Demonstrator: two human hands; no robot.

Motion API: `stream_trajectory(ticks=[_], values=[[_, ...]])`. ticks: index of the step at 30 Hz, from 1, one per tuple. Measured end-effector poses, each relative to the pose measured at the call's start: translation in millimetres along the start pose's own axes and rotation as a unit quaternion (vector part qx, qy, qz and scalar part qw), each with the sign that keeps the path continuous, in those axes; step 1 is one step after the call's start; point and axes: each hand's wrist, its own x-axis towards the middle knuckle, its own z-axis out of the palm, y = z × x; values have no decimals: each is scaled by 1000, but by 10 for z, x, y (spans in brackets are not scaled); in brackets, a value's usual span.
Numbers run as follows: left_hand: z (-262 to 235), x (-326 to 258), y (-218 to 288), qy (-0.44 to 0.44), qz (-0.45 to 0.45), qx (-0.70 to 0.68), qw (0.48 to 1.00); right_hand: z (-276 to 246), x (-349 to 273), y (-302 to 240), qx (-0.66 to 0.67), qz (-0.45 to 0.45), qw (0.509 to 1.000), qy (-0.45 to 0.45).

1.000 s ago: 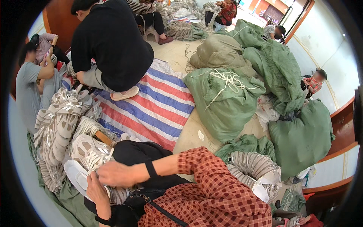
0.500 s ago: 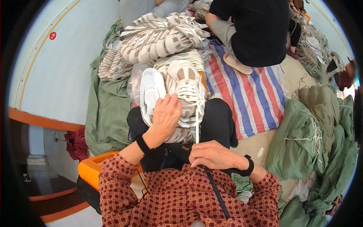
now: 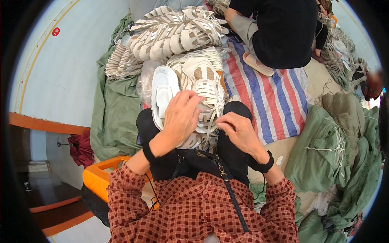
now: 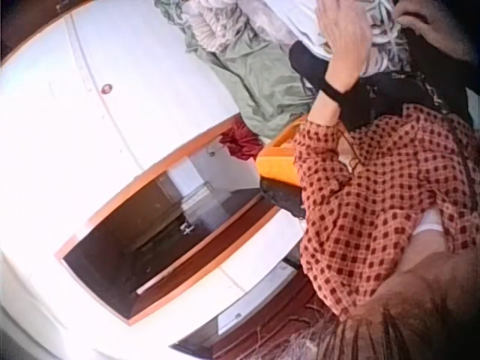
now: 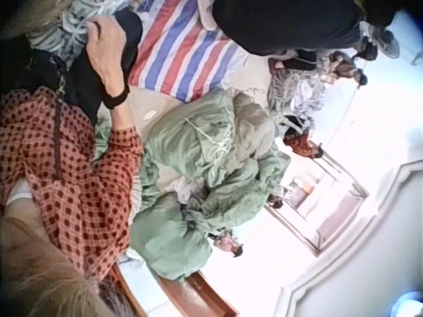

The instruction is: The recorder is lacing and assembling sneaker components while sitting on the floor with many other workers.

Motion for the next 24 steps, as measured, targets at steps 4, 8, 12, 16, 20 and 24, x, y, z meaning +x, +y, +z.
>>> stream_trajectory(ticks=[4,8,12,16,20,24], values=[[160,144,-187,-12,96,103,990,200,55,72,-67,-1,995,-69],[183,125,-261,-9,114,145,983,382,121,-52,-20,95,991,-91],[-144,9,-114,-74,42,90,992,457,179,-53,35,167,972,-163],[-457,-78,-195,-184,-130,-74,971,516,212,-16,133,232,949,-166],[-96,-157,-300,-30,-126,163,978,502,132,-18,86,158,971,-159],[146,-131,-422,21,-247,-164,955,383,7,-154,-69,-55,973,-212]])
